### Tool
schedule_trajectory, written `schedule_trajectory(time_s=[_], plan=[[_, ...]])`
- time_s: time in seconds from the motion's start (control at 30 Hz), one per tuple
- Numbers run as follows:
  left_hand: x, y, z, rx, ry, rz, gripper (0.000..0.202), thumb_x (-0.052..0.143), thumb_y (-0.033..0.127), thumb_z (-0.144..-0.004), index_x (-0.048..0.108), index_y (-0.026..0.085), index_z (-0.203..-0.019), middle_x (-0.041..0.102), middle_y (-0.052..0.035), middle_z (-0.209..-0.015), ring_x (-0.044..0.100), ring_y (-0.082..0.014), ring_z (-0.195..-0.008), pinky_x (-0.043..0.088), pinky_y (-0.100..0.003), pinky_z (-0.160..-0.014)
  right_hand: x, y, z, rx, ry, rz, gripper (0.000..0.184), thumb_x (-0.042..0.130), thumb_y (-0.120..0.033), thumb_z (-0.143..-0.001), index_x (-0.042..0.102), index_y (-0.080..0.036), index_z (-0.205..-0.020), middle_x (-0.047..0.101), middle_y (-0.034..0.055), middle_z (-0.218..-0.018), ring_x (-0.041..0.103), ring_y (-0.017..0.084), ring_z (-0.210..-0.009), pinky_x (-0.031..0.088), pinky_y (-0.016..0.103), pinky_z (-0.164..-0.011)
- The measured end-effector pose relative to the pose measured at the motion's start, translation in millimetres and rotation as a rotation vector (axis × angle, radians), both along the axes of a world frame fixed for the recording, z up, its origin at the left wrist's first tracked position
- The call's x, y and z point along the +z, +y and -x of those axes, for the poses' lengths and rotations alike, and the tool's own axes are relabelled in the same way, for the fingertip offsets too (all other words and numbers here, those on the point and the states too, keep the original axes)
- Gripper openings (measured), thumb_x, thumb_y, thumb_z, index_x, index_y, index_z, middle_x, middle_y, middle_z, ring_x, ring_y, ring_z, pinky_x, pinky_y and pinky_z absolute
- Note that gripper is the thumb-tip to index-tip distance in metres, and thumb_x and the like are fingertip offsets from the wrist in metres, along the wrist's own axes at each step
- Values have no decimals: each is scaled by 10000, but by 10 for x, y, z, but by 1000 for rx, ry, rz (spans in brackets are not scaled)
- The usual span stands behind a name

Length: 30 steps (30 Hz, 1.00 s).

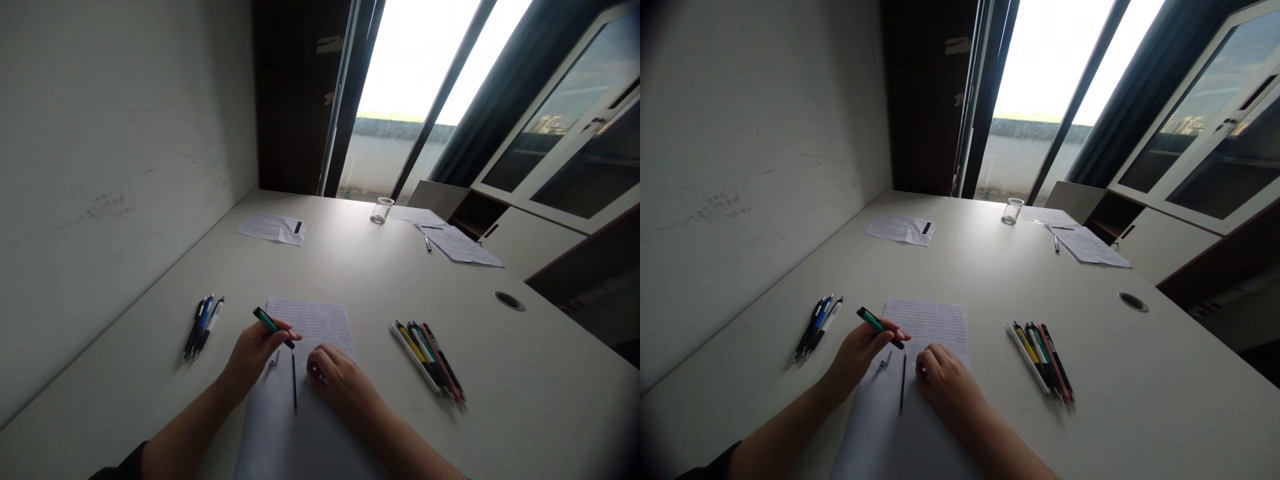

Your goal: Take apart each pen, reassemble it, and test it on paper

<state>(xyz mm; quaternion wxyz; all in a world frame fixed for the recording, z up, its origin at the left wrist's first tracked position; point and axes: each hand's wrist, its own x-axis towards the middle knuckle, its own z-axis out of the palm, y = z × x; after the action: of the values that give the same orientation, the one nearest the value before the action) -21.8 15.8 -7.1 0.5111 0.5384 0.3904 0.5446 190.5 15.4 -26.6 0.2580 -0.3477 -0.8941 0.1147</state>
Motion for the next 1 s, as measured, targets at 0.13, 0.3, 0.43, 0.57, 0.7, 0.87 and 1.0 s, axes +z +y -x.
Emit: schedule_trajectory(time_s=[0.13,0.3,0.43,0.57,0.7,0.87,1.0], plan=[[8,-5,3,5,18,-3,168,617,292,-929,636,144,-1005,757,-87,-932,719,-248,-951,549,-430,-910,17,5,-3,-20,19,18,314,533,7,-833,560,-173,-1089,616,64,-931,585,211,-835,529,339,-754],[31,-25,8,25,24,7,184,622,310,-924,642,149,-1010,755,-81,-936,714,-243,-964,544,-420,-921,57,15,-17,-41,7,-7,388,527,3,-860,567,-179,-1200,608,83,-972,586,235,-903,537,380,-818],[55,-35,8,46,31,10,187,631,320,-915,652,147,-985,752,-88,-940,708,-248,-969,546,-410,-908,80,19,-22,-70,-4,8,262,546,11,-846,636,-182,-999,600,71,-919,587,222,-861,537,351,-774],[55,-30,12,49,48,-5,180,632,314,-914,661,146,-968,746,-92,-942,700,-247,-967,550,-398,-890,71,20,-24,-80,-19,15,211,556,7,-840,619,-176,-923,605,63,-897,579,216,-840,522,340,-751],[34,-16,13,49,39,-9,167,628,303,-917,659,148,-972,743,-85,-931,697,-241,-964,550,-385,-882,44,25,-27,-94,-21,30,188,570,1,-840,596,-178,-895,615,53,-884,571,205,-823,509,328,-743],[25,-8,8,43,33,-9,166,630,302,-916,662,149,-972,742,-85,-936,698,-241,-957,551,-388,-880,40,28,-31,-123,-50,32,188,614,-11,-816,574,-192,-845,631,38,-850,560,206,-802,494,318,-720],[21,-16,11,51,28,-16,169,631,309,-915,665,151,-965,742,-84,-926,698,-241,-956,549,-389,-882,79,15,-26,-130,-37,-7,186,621,-19,-816,569,-197,-829,642,37,-826,558,212,-801,490,321,-722]])
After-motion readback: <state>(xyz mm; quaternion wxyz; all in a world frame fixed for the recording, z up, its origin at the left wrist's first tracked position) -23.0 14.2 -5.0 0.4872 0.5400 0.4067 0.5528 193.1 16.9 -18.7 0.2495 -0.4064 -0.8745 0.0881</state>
